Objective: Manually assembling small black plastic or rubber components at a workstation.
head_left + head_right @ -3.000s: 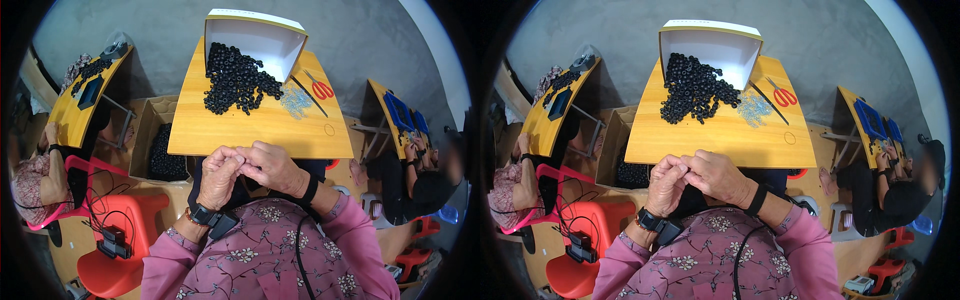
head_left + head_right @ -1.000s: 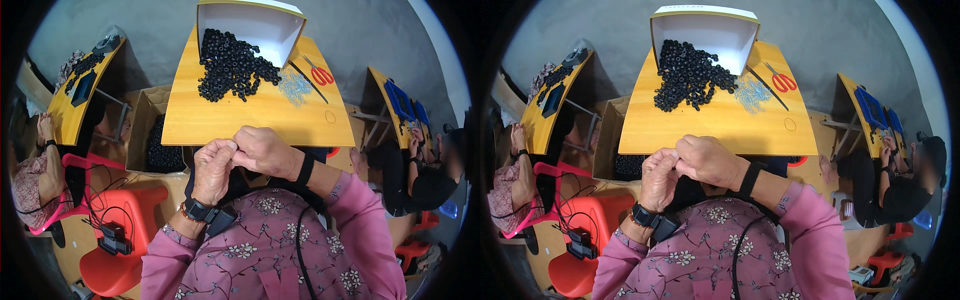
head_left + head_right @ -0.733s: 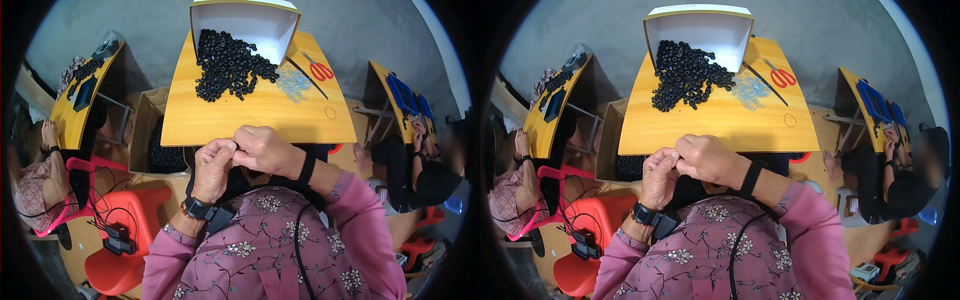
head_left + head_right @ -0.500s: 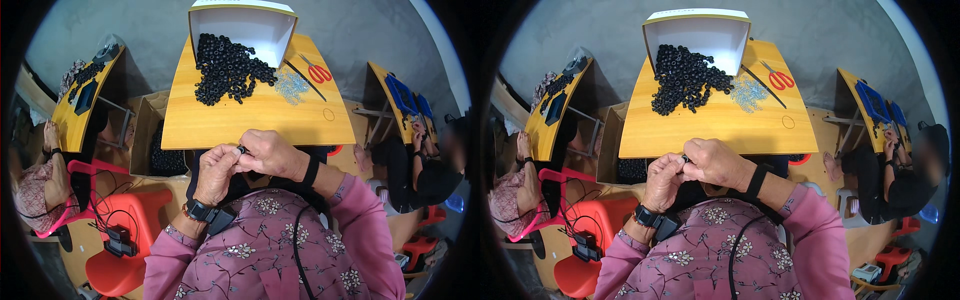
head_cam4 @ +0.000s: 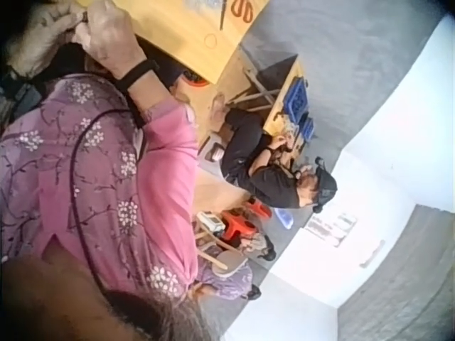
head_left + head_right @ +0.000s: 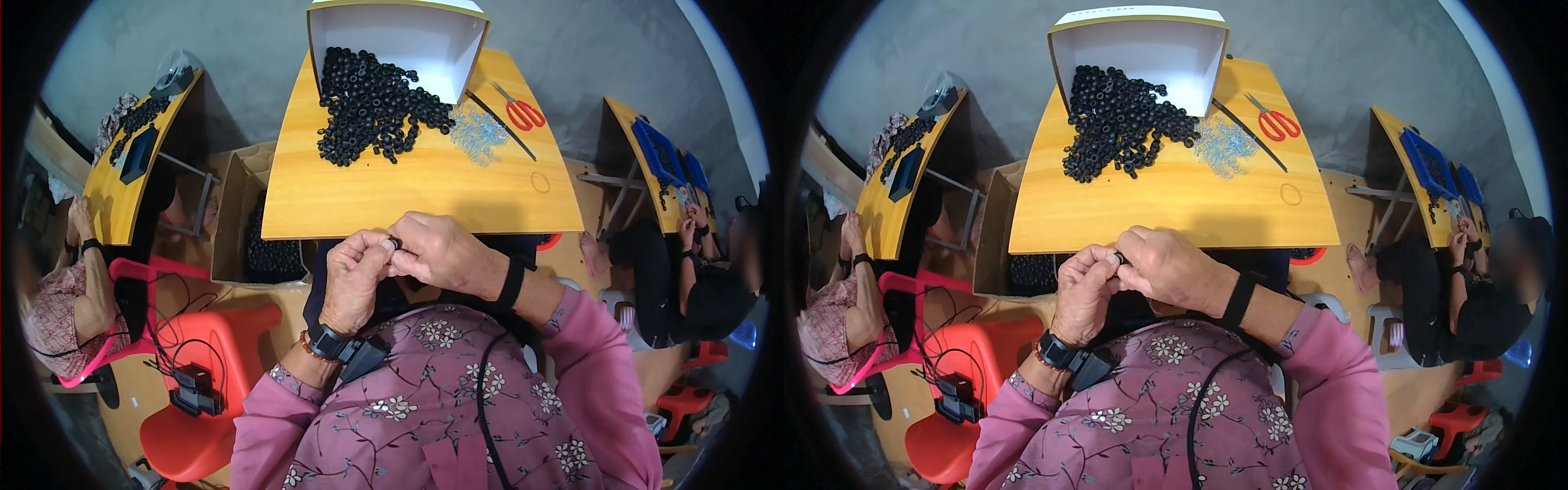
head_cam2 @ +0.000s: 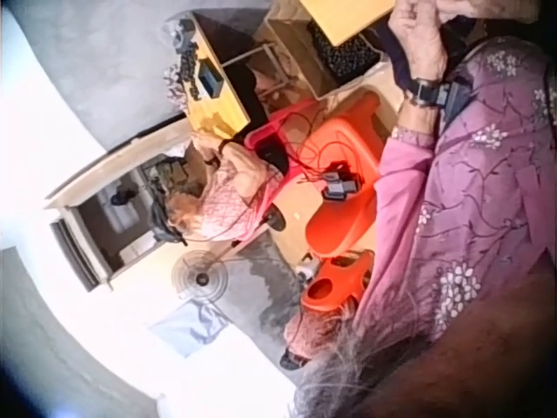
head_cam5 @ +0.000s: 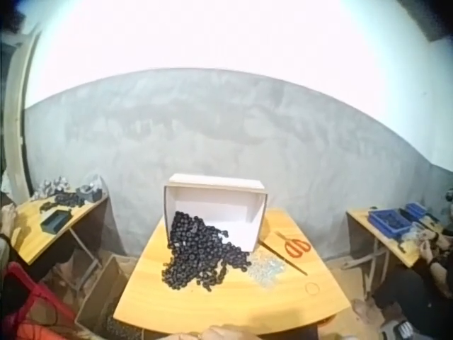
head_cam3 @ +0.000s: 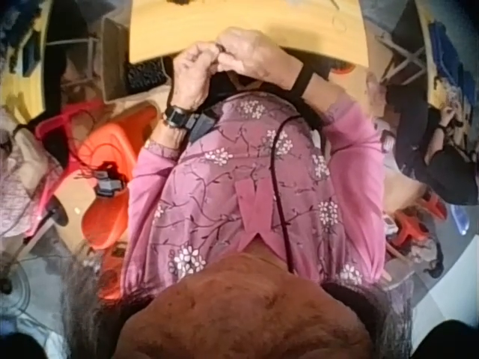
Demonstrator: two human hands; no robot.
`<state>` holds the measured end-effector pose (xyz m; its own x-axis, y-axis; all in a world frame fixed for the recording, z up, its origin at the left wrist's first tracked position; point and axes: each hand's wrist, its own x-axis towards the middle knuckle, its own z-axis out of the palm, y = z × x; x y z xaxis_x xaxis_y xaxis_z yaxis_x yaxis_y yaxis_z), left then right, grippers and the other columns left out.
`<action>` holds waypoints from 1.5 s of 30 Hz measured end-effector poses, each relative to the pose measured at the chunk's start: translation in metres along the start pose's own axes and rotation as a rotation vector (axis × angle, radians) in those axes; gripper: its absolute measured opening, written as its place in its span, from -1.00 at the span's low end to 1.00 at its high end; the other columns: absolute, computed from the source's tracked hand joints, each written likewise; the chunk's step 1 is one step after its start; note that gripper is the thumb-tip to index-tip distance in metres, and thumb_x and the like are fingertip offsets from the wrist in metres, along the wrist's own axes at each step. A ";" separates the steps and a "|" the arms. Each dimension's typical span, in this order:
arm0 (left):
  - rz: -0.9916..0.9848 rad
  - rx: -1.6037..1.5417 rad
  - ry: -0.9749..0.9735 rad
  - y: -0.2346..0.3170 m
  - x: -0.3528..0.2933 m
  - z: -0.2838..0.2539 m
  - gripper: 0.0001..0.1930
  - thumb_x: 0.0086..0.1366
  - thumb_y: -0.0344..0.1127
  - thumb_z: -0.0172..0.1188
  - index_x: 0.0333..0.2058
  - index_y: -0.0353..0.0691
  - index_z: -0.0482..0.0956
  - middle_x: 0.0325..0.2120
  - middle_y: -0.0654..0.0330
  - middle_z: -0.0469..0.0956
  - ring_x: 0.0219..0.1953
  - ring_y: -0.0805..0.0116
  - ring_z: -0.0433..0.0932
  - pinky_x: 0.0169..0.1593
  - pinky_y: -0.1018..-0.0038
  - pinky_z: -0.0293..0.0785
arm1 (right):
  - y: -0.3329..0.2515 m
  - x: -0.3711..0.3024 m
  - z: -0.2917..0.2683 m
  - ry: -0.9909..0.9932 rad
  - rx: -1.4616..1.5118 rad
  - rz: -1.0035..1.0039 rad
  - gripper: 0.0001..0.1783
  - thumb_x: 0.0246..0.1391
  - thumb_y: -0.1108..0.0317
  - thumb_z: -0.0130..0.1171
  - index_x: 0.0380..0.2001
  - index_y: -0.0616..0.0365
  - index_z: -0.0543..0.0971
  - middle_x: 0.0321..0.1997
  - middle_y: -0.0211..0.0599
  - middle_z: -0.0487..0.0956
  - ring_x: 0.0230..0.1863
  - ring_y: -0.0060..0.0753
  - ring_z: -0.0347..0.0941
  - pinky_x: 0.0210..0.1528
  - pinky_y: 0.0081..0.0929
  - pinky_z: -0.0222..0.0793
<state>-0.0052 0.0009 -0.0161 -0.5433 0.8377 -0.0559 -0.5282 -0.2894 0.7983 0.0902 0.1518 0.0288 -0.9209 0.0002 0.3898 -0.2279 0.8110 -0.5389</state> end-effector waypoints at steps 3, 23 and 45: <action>-0.004 -0.058 0.046 0.000 0.002 -0.001 -0.90 0.40 -0.41 0.12 -0.26 -0.33 0.54 -0.36 0.13 0.62 -0.33 0.42 0.63 -0.17 0.41 0.64 | -0.005 -0.001 -0.011 -0.021 0.092 0.159 -0.63 0.00 0.27 0.32 -0.25 0.34 0.50 -0.44 -0.02 0.53 -0.40 -0.01 0.54 -0.39 -0.20 0.42; 0.546 -0.108 0.863 0.050 0.032 -0.145 -0.54 0.34 -0.46 0.14 0.20 -0.36 0.31 0.01 0.01 0.46 -0.02 0.29 0.48 0.08 0.33 0.46 | 0.072 0.003 -0.036 0.219 -0.034 0.411 -0.76 0.08 0.44 0.20 -0.23 0.42 0.59 -0.26 0.18 0.61 -0.23 0.11 0.59 -0.14 -0.21 0.52; 0.607 0.393 0.742 0.050 0.017 -0.058 -0.48 0.28 -0.47 0.20 0.22 -0.32 0.35 0.18 0.11 0.38 0.10 0.29 0.39 0.23 0.38 0.30 | 0.108 0.062 -0.022 -0.038 -0.365 0.225 -0.82 0.05 0.52 0.16 -0.25 0.31 0.64 -0.29 -0.01 0.58 -0.20 0.06 0.53 -0.13 -0.20 0.46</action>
<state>-0.0793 -0.0261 -0.0121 -0.9829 0.0667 0.1719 0.1465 -0.2839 0.9476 0.0160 0.2522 0.0110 -0.9474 0.1845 0.2615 0.1003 0.9471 -0.3049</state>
